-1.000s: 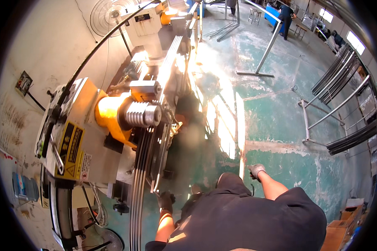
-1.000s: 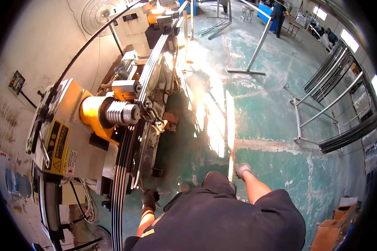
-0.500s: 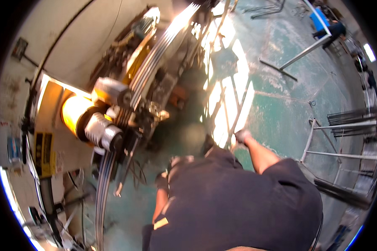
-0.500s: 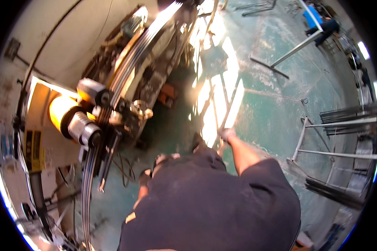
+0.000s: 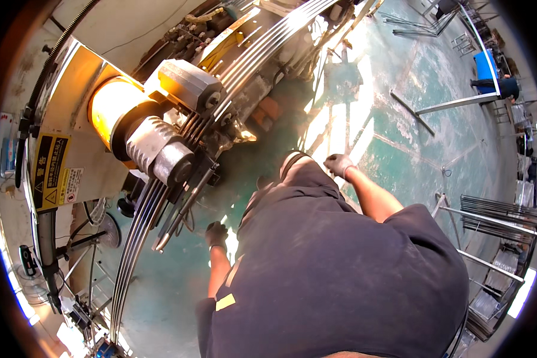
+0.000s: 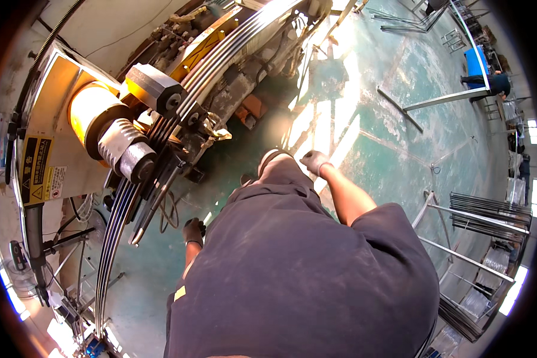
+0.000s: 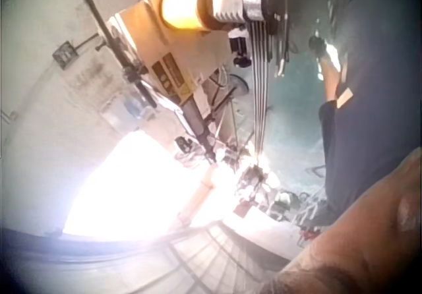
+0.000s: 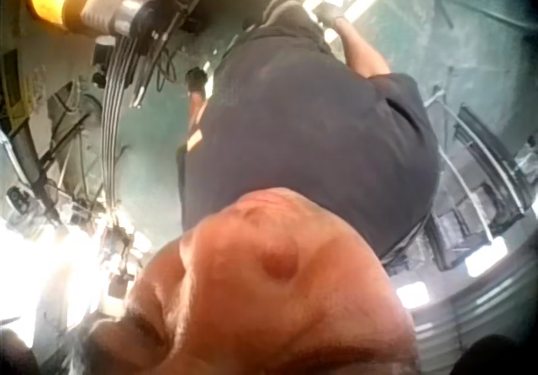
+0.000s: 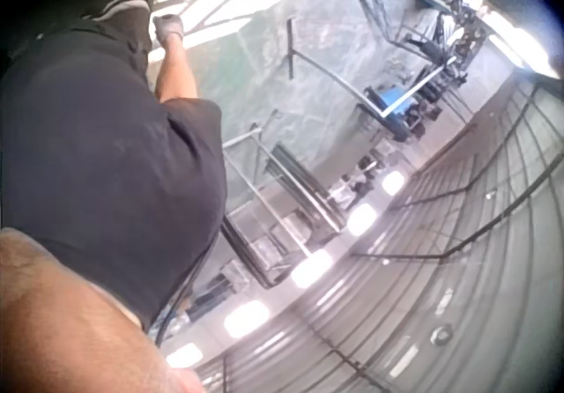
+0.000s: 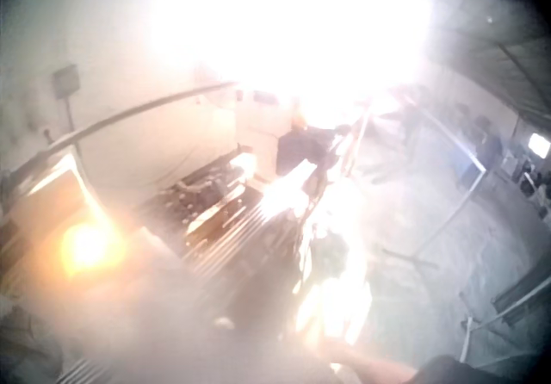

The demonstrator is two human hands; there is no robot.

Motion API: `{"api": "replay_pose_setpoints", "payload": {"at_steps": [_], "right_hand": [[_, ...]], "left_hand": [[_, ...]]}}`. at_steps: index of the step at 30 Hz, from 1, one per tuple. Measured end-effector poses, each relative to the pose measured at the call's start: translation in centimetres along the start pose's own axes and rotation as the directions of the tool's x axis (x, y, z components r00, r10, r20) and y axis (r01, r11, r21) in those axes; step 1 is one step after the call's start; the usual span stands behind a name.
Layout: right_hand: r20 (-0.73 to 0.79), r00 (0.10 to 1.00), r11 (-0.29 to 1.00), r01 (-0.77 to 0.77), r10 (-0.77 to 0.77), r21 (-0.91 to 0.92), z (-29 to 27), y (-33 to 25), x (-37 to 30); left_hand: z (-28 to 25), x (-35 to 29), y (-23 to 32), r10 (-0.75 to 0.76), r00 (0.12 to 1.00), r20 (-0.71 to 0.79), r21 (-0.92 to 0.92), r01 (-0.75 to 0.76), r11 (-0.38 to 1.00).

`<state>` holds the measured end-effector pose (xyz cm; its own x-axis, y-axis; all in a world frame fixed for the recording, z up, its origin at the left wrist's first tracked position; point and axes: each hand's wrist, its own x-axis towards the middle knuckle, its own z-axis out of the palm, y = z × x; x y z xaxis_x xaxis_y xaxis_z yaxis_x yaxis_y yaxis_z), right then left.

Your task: The person operates a hydraulic pipe bender to bend metal rods into curved shapes. They load rods into the machine, activate the bending cycle, remove the finished pieces, and place them on a nearby rack. The person also moves to a second machine to bend additional rods and stacks the output.

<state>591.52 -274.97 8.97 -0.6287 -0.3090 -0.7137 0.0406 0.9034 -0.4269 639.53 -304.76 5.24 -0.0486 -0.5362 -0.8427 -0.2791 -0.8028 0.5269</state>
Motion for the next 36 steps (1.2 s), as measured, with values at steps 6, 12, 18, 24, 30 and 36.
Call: {"api": "replay_pose_setpoints", "payload": {"at_steps": [6, 12, 18, 24, 30, 36], "right_hand": [[0.1, 0.976, 0.979, -0.189, 0.196, -0.072, 0.2, -0.2, -3.0], [0.001, 0.998, 0.982, 0.07, -0.07, -0.174, -3.1, -6.5, -1.8], [0.255, 0.853, 0.888, 0.456, -0.455, 0.059, -11.5, -25.0, -15.6], [0.306, -0.038, 0.182, 0.733, -0.951, 0.655, -17.6, -32.8, -27.2], [-0.1, -0.7, -0.551, 0.456, -0.707, 0.699, -20.2, -37.1, -34.4], [-0.092, -0.841, -0.71, 0.387, -0.534, 0.588, -22.2, -38.0, -34.8]], "left_hand": [[1.5, -1.8, 1.8, 0.208, 0.978, 0.02, 0.275, -0.206, 0.939], [-1.3, 1.6, -4.6, 0.627, 0.654, 0.424, 0.873, -0.478, -0.092], [1.3, -0.9, -4.6, 0.462, 0.854, 0.239, 0.898, -0.376, 0.23], [5.0, -2.2, -1.9, 0.413, 0.876, 0.248, 0.937, -0.326, 0.128], [8.2, -4.1, -0.4, 0.382, 0.894, 0.234, 0.963, -0.267, 0.036], [10.4, -4.9, 0.4, 0.364, 0.905, 0.221, 0.975, -0.21, -0.07]]}}
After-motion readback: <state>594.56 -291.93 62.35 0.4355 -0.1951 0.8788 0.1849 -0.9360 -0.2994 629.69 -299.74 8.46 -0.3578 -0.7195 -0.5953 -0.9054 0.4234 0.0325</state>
